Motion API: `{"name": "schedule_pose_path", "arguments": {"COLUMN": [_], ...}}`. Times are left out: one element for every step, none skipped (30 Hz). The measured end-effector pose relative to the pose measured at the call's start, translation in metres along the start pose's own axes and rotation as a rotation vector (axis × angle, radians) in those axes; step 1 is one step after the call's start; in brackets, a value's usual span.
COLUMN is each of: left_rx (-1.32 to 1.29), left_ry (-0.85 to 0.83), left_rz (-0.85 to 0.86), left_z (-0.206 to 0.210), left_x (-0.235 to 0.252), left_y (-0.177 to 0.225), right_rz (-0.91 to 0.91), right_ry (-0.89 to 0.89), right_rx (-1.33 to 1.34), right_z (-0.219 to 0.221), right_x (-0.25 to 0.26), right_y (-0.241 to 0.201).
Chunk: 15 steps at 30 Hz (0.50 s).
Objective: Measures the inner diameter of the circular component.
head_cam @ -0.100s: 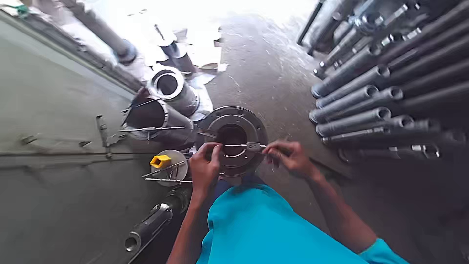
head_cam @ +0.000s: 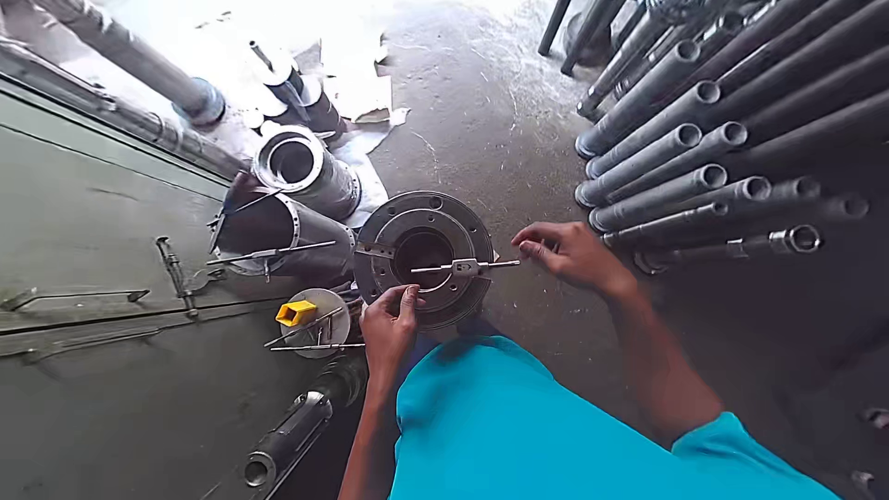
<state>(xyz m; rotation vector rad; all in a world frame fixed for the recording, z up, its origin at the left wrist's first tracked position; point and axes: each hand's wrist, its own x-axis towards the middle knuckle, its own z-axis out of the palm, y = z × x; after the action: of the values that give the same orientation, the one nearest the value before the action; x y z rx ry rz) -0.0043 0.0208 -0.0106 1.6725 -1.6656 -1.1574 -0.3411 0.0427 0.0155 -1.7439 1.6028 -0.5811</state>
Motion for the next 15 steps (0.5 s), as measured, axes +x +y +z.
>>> {"name": "schedule_pose_path", "arguments": {"left_rx": [0.037,0.064,0.071,0.075,0.084,0.088,0.093,0.104,0.124,0.161,0.234,0.316,0.384,0.434,0.463], "left_ry": [-0.043,-0.075,-0.086,-0.079,-0.061,-0.042,-0.029,-0.024,-0.028,-0.040,-0.067,-0.118,-0.177,-0.241,-0.308], "left_rz": [-0.055,-0.082,-0.083,-0.074,-0.073,-0.089,-0.093,-0.077,-0.038,0.016,0.062,0.099,0.177,0.268,0.357], "left_z": [0.007,0.012,0.018,0.024,0.029,0.031,0.031,0.030,0.029,0.029,0.031,0.036,0.043,0.054,0.066], "left_x": [0.001,0.005,0.012,0.021,0.026,0.029,0.031,0.033,0.037,0.044,0.057,0.077,0.097,0.112,0.122], "left_y": [-0.001,-0.001,-0.001,0.000,0.002,0.005,0.009,0.010,0.011,0.012,0.016,0.026,0.036,0.044,0.050], "right_rz": [0.064,0.107,0.121,0.147,0.169,0.173,0.156,0.139,0.134,0.132,0.132,0.143,0.159,0.184,0.204], "right_ry": [-0.120,-0.262,-0.391,-0.500,-0.561,-0.583,-0.586,-0.573,-0.568,-0.583,-0.609,-0.633,-0.649,-0.650,-0.642], "right_rx": [-0.064,-0.076,-0.050,-0.006,0.046,0.104,0.172,0.259,0.358,0.467,0.576,0.659,0.709,0.733,0.778], "right_z": [-0.010,-0.014,-0.015,-0.015,-0.010,-0.002,0.005,0.012,0.018,0.027,0.039,0.054,0.069,0.082,0.099], "right_x": [0.005,0.009,0.014,0.019,0.021,0.021,0.020,0.017,0.013,0.008,0.000,-0.007,-0.012,-0.014,-0.013], "right_y": [0.009,0.013,0.013,0.009,0.007,0.011,0.017,0.024,0.029,0.034,0.038,0.037,0.031,0.019,0.007]}}
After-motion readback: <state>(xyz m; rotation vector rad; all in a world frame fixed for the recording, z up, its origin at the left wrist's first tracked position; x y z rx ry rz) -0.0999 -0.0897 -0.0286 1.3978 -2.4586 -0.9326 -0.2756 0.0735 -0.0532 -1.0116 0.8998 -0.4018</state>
